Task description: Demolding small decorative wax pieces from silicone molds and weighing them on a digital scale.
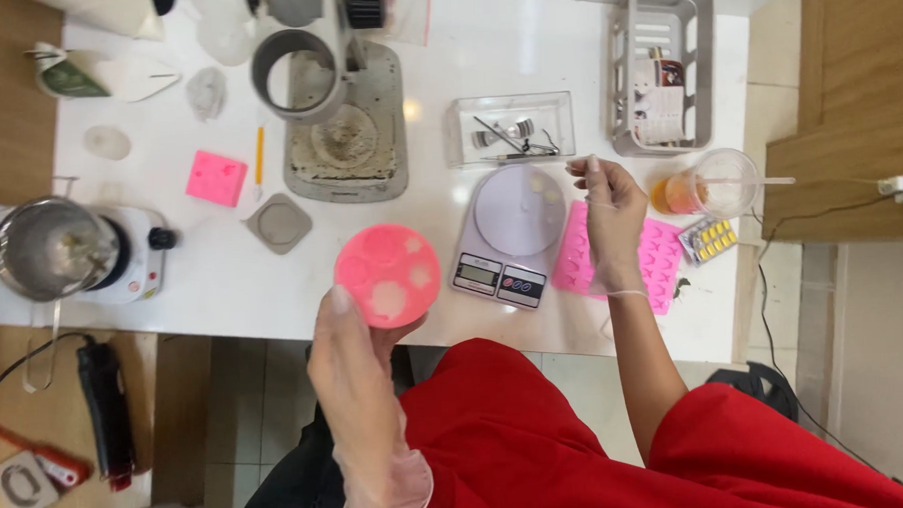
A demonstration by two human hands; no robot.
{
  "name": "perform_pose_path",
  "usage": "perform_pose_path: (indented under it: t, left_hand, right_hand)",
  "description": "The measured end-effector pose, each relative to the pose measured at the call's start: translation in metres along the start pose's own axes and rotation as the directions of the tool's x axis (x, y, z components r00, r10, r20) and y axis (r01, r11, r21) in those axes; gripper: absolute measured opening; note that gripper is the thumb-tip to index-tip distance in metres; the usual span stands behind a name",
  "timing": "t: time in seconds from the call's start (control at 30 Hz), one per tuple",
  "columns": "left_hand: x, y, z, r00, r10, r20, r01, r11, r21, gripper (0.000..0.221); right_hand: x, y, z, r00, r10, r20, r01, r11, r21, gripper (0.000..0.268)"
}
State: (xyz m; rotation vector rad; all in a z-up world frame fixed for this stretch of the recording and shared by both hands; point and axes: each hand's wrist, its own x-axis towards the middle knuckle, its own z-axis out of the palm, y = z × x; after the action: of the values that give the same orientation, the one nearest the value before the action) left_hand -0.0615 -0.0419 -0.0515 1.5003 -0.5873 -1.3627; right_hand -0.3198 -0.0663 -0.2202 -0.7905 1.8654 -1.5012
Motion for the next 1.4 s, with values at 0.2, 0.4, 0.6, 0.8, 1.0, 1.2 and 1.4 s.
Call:
perform_pose_path:
  t: [0.2,0.4,0.6,0.8,1.0,1.2,1.4]
  left_hand:
    - [-0.024,0.015,-0.014,0.981,0.189,0.052,-0.181,0.976,-0.125,0.046]
    - [-0.061,0.045,-0.035,0.980,0.196,0.043,-0.196,0.981,0.003,0.047]
    - [-0.081,0.046,-0.066,0.942,0.313,0.123,-0.278,0.930,-0.240,0.040]
    - [-0.106,0.073,-0.086,0.954,0.231,0.191,-0.230,0.973,-0.025,0.024]
    - [-0.125,0.068,-0.087,0.877,0.448,0.173,-0.421,0.890,-0.173,0.034]
    - [-0.132,0.066,-0.091,0.865,0.468,0.182,-0.383,0.850,-0.362,0.029]
    - [-0.131,0.065,-0.092,0.869,0.469,0.159,-0.372,0.830,-0.416,0.026]
  right_hand:
    - [-0.054,-0.092,0.034,0.976,-0.013,0.218,-0.035,0.976,0.213,0.031]
    - [-0.128,-0.166,0.060,0.722,-0.192,0.664,-0.113,0.914,0.388,0.057]
    - [-0.171,-0.208,0.076,0.809,-0.132,0.573,-0.168,0.882,0.440,0.018]
    - [-0.207,-0.259,0.069,0.819,-0.190,0.541,-0.002,0.943,0.334,0.016]
    - [-0.229,-0.271,0.061,0.804,-0.204,0.558,0.040,0.956,0.291,0.014]
    - [-0.242,-0.278,0.066,0.724,-0.162,0.671,-0.200,0.881,0.428,0.019]
    - [-0.240,-0.271,0.072,0.682,-0.127,0.720,-0.312,0.840,0.444,0.022]
